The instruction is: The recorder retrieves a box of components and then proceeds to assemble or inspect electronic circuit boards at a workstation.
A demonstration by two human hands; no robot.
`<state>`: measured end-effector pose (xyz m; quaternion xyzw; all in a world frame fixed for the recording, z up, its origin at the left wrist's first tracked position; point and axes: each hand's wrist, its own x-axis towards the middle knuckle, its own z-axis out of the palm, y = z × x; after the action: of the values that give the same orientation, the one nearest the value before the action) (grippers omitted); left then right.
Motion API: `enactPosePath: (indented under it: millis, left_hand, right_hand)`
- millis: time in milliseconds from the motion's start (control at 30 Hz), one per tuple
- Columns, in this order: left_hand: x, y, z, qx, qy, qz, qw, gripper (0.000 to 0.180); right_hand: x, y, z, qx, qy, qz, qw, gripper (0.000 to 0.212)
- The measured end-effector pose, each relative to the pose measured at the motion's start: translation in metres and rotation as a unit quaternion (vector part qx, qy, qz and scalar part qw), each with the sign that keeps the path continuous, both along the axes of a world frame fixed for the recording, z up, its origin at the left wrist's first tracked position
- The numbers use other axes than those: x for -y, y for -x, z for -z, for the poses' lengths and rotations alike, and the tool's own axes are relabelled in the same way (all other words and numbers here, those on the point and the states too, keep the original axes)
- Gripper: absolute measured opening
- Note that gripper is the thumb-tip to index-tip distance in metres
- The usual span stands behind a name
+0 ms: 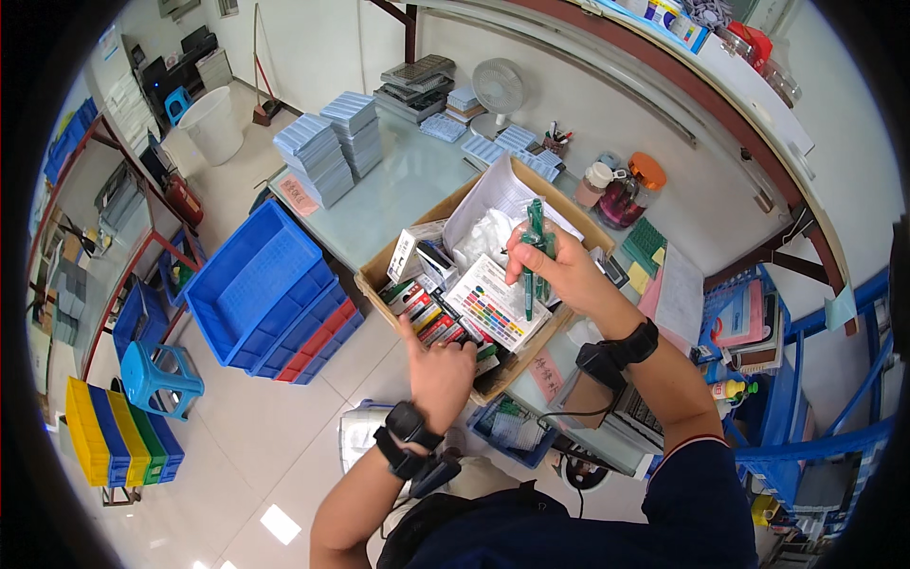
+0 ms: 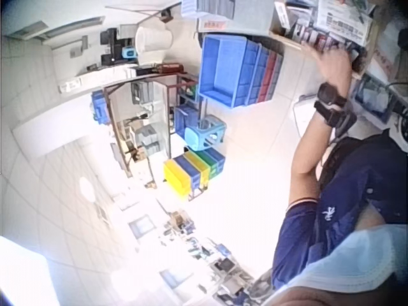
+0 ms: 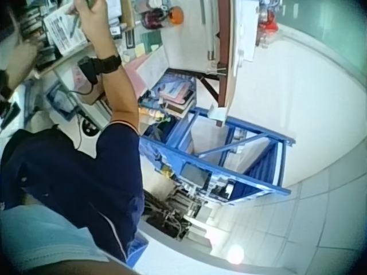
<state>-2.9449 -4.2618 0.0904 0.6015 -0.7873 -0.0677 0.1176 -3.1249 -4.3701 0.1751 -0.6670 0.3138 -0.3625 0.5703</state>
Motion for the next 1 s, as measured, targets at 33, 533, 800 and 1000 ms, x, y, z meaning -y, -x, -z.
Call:
enactPosePath:
  millis: [33,533,800,1000]
  left_hand:
    - [0.008,0.003,-0.002,0.088,-0.050,0.049,0.994,0.013]
    - [0.006,0.001,-0.013,-0.487,-0.171,0.094,0.851,0.040]
    - [-0.046,-0.008,-0.007,-0.544,-0.468,0.188,0.670,0.025]
    - [-0.044,-0.050,-0.016,-0.660,-0.211,-0.131,0.709,0.025]
  right_hand:
    - [0.000,0.002,0.000,0.008,-0.004,0.008,1.000,0.018]
    - [-0.076,0.021,0.025,0.221,-0.143,0.212,0.941,0.028]
    - [-0.120,-0.019,0.024,-0.006,-0.227,-0.030,0.973,0.045]
    - [-0.146,-0.009,0.091,0.068,0.095,0.068,0.991,0.037]
